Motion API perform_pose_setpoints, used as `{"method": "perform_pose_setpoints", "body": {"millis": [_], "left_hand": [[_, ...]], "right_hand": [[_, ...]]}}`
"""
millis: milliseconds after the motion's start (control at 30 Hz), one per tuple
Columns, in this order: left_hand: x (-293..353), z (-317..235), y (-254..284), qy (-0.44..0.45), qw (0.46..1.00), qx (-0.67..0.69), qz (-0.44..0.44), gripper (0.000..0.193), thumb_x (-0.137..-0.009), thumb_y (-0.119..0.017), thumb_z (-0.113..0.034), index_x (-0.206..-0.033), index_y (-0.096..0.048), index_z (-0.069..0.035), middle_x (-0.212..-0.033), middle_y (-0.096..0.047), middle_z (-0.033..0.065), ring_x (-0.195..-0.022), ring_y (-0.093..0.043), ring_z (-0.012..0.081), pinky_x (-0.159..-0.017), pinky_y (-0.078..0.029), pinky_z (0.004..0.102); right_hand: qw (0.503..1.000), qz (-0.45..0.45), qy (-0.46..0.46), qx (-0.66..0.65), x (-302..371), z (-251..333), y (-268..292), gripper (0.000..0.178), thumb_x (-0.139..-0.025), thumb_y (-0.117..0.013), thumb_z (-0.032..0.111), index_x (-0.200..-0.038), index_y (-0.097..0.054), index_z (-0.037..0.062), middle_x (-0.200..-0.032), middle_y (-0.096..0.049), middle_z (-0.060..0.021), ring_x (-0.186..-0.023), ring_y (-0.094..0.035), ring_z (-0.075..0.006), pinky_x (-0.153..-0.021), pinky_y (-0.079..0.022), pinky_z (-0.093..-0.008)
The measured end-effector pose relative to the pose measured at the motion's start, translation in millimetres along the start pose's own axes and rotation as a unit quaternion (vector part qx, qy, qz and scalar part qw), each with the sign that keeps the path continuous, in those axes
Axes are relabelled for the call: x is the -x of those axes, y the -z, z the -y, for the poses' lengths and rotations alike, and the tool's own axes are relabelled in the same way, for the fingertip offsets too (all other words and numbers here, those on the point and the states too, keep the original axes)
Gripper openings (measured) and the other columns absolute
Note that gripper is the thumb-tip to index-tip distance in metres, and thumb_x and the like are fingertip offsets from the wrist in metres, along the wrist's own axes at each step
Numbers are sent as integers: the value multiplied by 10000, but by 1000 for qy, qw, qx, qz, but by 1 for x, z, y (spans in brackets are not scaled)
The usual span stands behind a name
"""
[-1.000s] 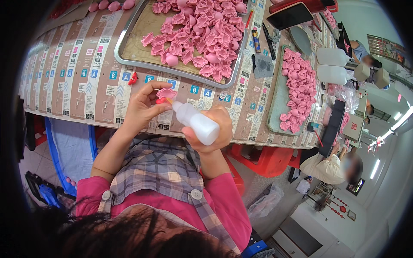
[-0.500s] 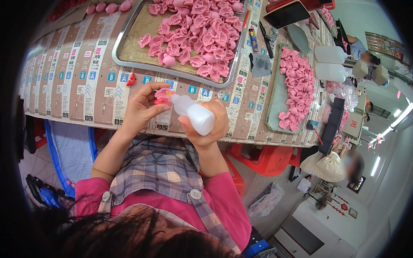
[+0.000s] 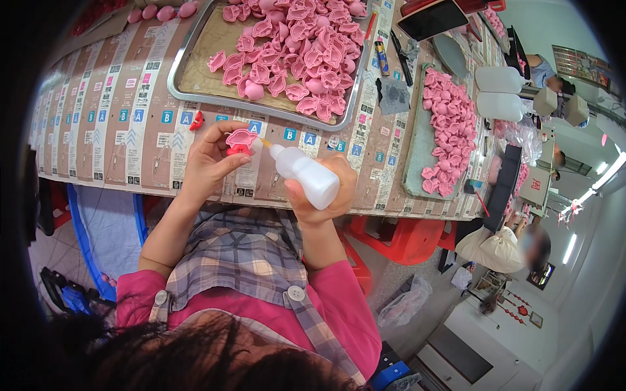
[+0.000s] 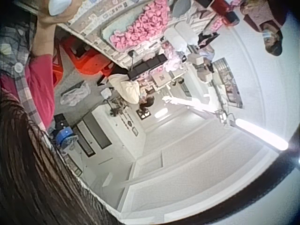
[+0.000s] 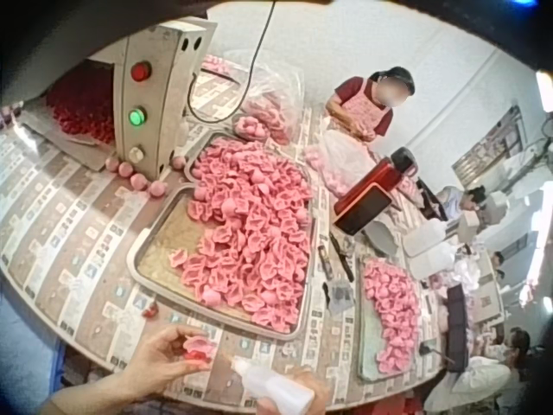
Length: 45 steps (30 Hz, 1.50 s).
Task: The person assembles small toy parts by applying glue from a bottle onto components and pressing the pieces together by hand.
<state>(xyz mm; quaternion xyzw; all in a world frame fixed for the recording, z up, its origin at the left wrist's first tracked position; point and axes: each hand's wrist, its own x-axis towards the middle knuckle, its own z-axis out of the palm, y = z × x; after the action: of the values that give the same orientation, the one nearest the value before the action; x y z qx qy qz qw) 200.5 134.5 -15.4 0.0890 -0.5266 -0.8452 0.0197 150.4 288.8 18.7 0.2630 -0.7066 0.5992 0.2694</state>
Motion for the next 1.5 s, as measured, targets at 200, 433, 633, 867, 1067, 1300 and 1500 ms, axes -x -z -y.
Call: {"method": "perform_pose_setpoints", "body": {"millis": [200, 433, 633, 867, 1067, 1300, 1500], "left_hand": [[0, -1, 0, 3, 1000, 19, -2, 405, -717, -637, 28, -1084, -468, -2, -935, -558, 51, -858, -542, 85, -766, -457, 213], [0, 0, 1, -7, 1000, 2, -5, 411, -713, -648, 12, -1083, -469, -2, -929, -561, 48, -854, -543, 84, -758, -457, 211], [1, 1, 1, -3, 1000, 5, -7, 405, -713, -647, 13, -1078, -471, -2, -934, -559, 46, -850, -539, 80, -752, -456, 210], [-1, -1, -1, -12, 1000, 9, -9, 397, -720, -640, 12, -1079, -469, 2, -928, -561, 47, -846, -540, 80, -748, -456, 209], [-3, -1, 0, -7, 1000, 15, -2, 402, -721, -638, 15, -1084, -467, 2, -931, -558, 54, -853, -541, 87, -758, -454, 214], [-4, 6, 8, 8, 1000, 12, -26, 408, -728, -611, -9, -1112, -475, 9, -974, -543, 51, -833, -559, 128, -751, -468, 255], [-8, 6, 8, 7, 999, 34, -12, 422, -741, -618, -15, -1132, -467, 26, -954, -561, 61, -801, -576, 123, -751, -475, 250]], "right_hand": [[999, 23, 13, 47, -3, 2, 0, 479, -678, -707, 361, -884, -442, 19, -677, -502, -64, -529, -478, -166, -476, -369, -265], [996, 47, 31, 68, 0, -2, 3, 491, -666, -719, 351, -904, -459, 9, -734, -512, -67, -543, -481, -188, -492, -373, -287], [999, 37, 21, 26, -1, 4, 2, 446, -650, -735, 302, -884, -481, 19, -714, -525, -58, -544, -482, -186, -485, -367, -279], [995, 66, 41, 61, 0, 7, 5, 410, -639, -738, 298, -835, -509, 19, -698, -529, -58, -538, -482, -195, -474, -374, -285], [991, 80, 42, 98, 5, 2, 11, 445, -663, -714, 366, -842, -498, 21, -728, -531, -70, -569, -505, -191, -477, -404, -288], [961, -175, -202, 63, -24, -48, 80, 419, -748, -654, 285, -960, -442, -7, -823, -526, -75, -688, -526, -155, -622, -448, -288], [901, -68, -336, 266, -19, -116, 130, 319, -747, -642, 247, -876, -551, -29, -814, -565, -97, -773, -523, -150, -680, -411, -284]]}}
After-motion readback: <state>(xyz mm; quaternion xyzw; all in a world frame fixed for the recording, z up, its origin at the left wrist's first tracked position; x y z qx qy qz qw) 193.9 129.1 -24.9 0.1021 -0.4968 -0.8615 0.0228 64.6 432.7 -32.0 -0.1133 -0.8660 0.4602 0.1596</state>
